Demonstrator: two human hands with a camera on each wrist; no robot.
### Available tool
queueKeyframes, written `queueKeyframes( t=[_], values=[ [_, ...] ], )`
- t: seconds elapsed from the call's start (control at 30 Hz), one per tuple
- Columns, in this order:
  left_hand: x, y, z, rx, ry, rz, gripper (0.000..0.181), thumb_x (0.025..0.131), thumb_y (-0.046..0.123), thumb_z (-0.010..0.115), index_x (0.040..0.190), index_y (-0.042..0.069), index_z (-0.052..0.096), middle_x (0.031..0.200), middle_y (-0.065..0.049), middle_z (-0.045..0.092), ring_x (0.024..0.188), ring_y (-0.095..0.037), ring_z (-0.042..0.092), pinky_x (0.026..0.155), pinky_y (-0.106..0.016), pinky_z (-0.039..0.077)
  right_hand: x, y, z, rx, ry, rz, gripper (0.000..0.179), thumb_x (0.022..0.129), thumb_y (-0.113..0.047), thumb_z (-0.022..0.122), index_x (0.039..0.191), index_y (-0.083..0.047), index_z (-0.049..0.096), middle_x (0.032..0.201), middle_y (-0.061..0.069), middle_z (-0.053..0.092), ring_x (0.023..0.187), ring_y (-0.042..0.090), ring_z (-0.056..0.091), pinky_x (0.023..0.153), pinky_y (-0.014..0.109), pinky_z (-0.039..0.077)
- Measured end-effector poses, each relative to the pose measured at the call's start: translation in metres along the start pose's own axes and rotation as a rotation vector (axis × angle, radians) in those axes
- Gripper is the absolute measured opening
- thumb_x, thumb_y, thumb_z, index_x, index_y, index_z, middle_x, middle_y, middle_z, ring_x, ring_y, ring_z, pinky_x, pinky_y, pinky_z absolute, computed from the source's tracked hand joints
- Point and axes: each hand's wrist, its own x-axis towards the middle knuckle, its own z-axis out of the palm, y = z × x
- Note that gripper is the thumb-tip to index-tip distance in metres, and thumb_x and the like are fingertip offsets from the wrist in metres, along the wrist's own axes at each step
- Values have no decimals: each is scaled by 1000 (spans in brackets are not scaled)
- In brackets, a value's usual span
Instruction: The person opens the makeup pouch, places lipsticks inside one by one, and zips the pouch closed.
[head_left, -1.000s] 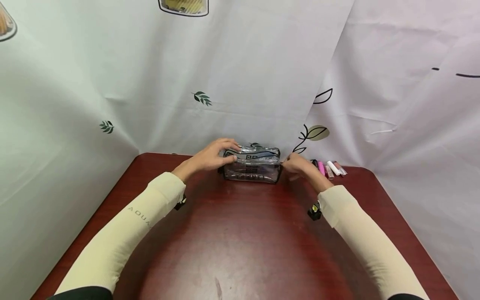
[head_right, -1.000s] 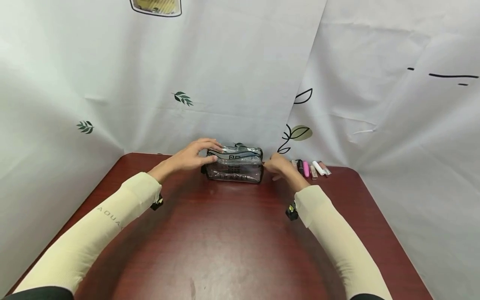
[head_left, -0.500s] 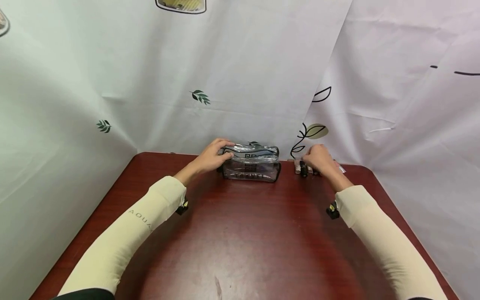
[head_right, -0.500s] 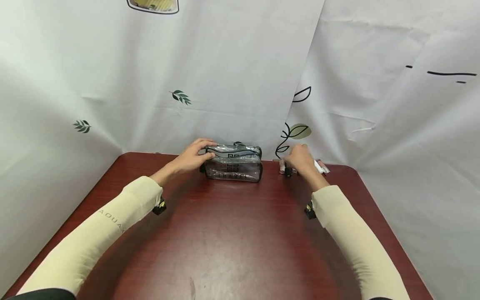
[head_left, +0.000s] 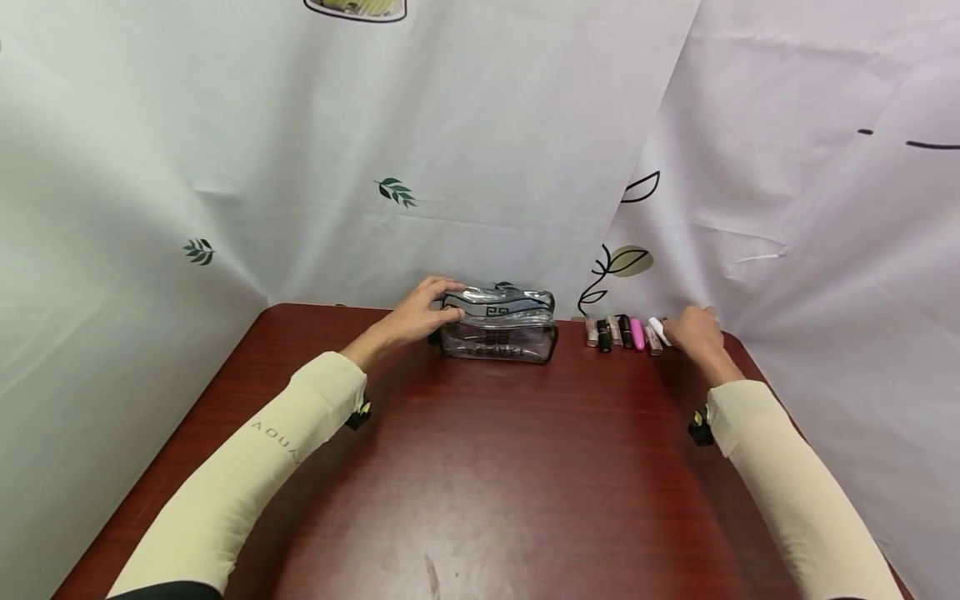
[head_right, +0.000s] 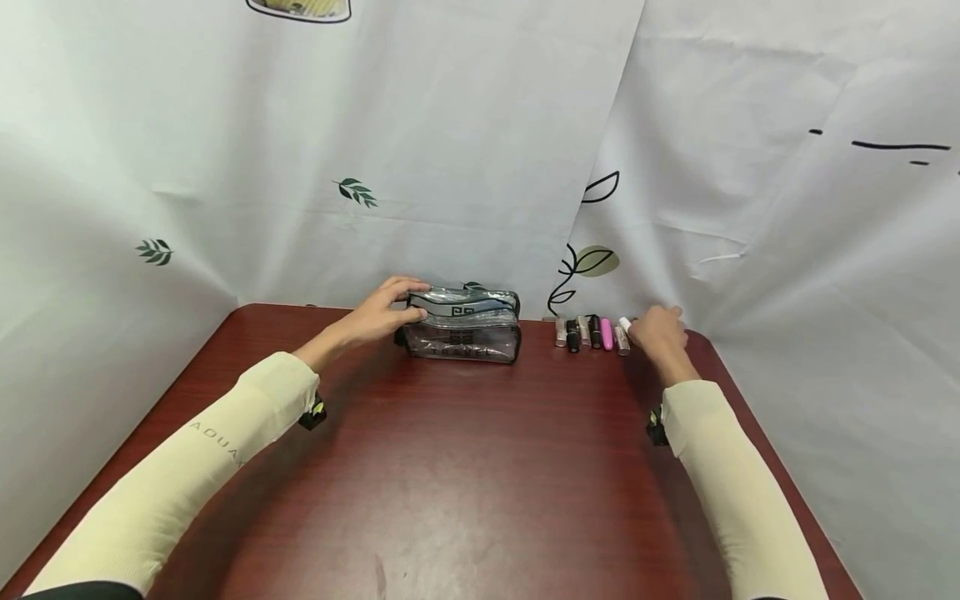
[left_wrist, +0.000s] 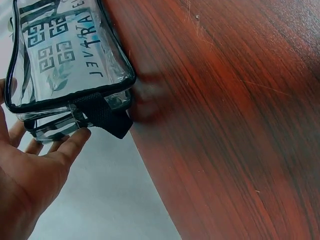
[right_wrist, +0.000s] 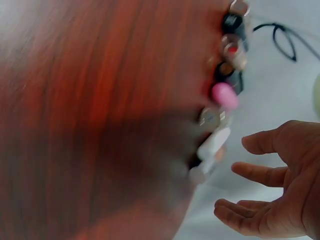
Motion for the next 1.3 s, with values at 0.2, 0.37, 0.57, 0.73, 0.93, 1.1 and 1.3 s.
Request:
queueKeyframes(
  t=[0.2, 0.37, 0.57, 0.73, 0.93, 1.1, 1.3],
  values=[
    [1, -1, -1, -5, -20, -3, 62, 108, 27, 72, 166, 10, 55, 173, -18, 41, 163, -46, 41, 134, -65, 34, 12, 27, 8, 11, -31, 36, 97, 105, -70, 57, 129, 23, 65, 139, 54, 42, 121, 72, 55, 93, 80, 52],
    [0, -1, -2, -18, -30, 2, 64, 108, 26, 72, 167, 9, 54, 173, -20, 40, 163, -47, 39, 135, -65, 33, 10, 27, 7, 3, -43, 56, 99, 105, -72, 57, 129, 24, 65, 142, 55, 41, 125, 75, 53, 97, 81, 51],
    [-1, 3, -3, -25, -34, 2, 64, 108, 25, 73, 167, 9, 54, 174, -19, 39, 165, -47, 38, 135, -66, 32, 7, 27, 4, -13, -43, 55, 84, 105, -57, 61, 128, 24, 65, 138, 54, 42, 125, 78, 51, 99, 83, 49],
    [-1, 1, -1, -10, -21, 13, 63, 108, 24, 74, 165, 6, 55, 172, -21, 41, 162, -48, 41, 135, -65, 33, -7, 18, 1, -5, -37, 51, 74, 104, -47, 61, 124, 25, 64, 136, 55, 40, 122, 76, 52, 99, 83, 49],
    [0, 0, 0, -17, -27, 10, 65, 107, 25, 75, 166, 7, 55, 171, -20, 42, 163, -48, 40, 135, -65, 33, -14, 10, -3, -4, -80, 95, 71, 105, -43, 62, 126, 25, 63, 139, 54, 39, 122, 75, 52, 103, 81, 49],
    [1, -2, 0, -19, -27, 11, 65, 107, 23, 75, 166, 6, 54, 171, -21, 41, 163, -49, 40, 136, -64, 32, -2, 19, 5, -5, -83, 94, 74, 107, -46, 59, 124, 26, 62, 138, 55, 40, 124, 76, 52, 103, 82, 48],
    [1, -1, -1, -23, -26, 3, 65, 106, 21, 76, 166, 6, 55, 171, -20, 41, 164, -48, 39, 136, -65, 32, 2, 24, 7, -9, -103, 90, 82, 109, -58, 55, 123, 22, 65, 137, 54, 41, 122, 75, 53, 100, 82, 49]
  ],
)
